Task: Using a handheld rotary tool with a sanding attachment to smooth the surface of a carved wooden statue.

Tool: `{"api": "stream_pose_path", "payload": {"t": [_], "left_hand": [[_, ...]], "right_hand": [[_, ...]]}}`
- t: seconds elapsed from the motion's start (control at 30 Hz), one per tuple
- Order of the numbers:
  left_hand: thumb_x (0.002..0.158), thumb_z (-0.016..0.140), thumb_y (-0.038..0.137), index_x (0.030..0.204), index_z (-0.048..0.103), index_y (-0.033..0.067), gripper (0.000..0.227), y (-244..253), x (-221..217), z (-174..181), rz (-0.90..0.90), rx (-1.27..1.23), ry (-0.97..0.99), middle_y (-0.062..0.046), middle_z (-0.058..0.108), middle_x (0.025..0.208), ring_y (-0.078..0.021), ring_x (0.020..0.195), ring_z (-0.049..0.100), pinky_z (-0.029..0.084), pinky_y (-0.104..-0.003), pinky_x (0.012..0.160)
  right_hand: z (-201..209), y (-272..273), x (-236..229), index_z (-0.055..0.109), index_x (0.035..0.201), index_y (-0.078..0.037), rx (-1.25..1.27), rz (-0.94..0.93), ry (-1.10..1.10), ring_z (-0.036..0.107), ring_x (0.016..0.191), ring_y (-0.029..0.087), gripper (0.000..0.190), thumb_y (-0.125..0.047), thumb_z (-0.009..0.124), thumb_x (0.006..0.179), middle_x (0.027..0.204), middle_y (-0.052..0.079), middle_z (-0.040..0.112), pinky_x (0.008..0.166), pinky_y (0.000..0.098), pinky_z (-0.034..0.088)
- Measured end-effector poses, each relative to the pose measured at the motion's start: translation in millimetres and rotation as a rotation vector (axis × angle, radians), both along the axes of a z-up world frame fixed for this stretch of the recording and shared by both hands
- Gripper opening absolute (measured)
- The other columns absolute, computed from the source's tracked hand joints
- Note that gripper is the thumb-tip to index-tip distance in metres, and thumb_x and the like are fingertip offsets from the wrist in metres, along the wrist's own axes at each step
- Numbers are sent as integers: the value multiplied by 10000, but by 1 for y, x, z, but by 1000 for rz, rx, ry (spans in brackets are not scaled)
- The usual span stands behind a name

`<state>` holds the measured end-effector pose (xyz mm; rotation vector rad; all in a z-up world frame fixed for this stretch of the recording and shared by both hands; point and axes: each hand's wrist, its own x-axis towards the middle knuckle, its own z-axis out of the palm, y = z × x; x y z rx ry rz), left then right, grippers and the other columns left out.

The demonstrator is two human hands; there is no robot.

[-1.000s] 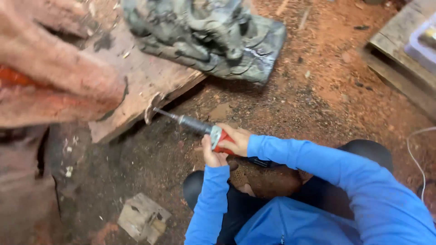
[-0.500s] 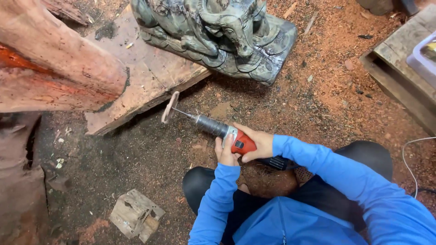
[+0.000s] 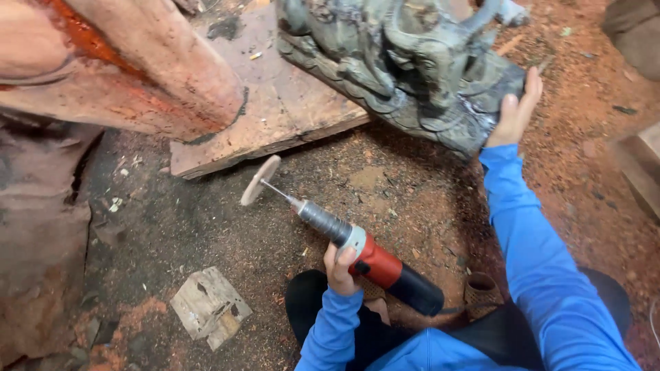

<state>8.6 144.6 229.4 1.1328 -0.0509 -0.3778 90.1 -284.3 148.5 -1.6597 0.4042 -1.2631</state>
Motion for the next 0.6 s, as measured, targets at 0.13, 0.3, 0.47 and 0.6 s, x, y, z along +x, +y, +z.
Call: {"api": "stream_pose_path", "payload": {"t": [0.13, 0.3, 0.47, 0.6], "left_hand": [[771, 615, 199, 1269, 597, -68, 565, 15, 18, -7, 39, -52, 78, -227, 709, 1077, -312, 886, 677, 555, -396, 832], [830, 617, 260, 1249, 582, -31, 512, 3, 38, -8, -27, -144, 90, -172, 637, 1025, -271, 852, 607, 529, -409, 771], [787, 722, 308, 1247, 681, 9, 550, -18, 33, 8, 173, -31, 90, -190, 696, 937, -260, 897, 658, 569, -448, 791], [775, 713, 288, 1219, 658, -35, 551, -8, 24, -17, 240, 17, 134, -252, 691, 989, -326, 919, 669, 569, -500, 822]], "right_hand": [[17, 15, -5, 395, 1617, -51, 50, -24, 120, 60, 1579, 355, 678, -191, 440, 955, 1687, 208, 135, 1298, 539, 40], [-1, 49, -4, 460, 1577, -146, 29, -77, 242, 60, 1606, 338, 874, 80, 427, 733, 1707, 180, 115, 1333, 492, 25], [-15, 60, 26, 467, 1643, -141, 3, -44, 113, 49, 1585, 297, 716, -208, 525, 933, 1704, 103, 74, 1337, 471, 117], [-33, 59, 46, 559, 1540, -78, -88, -163, 32, 182, 1539, 355, 650, -291, 511, 927, 1637, 198, 209, 1285, 490, 150]]}}
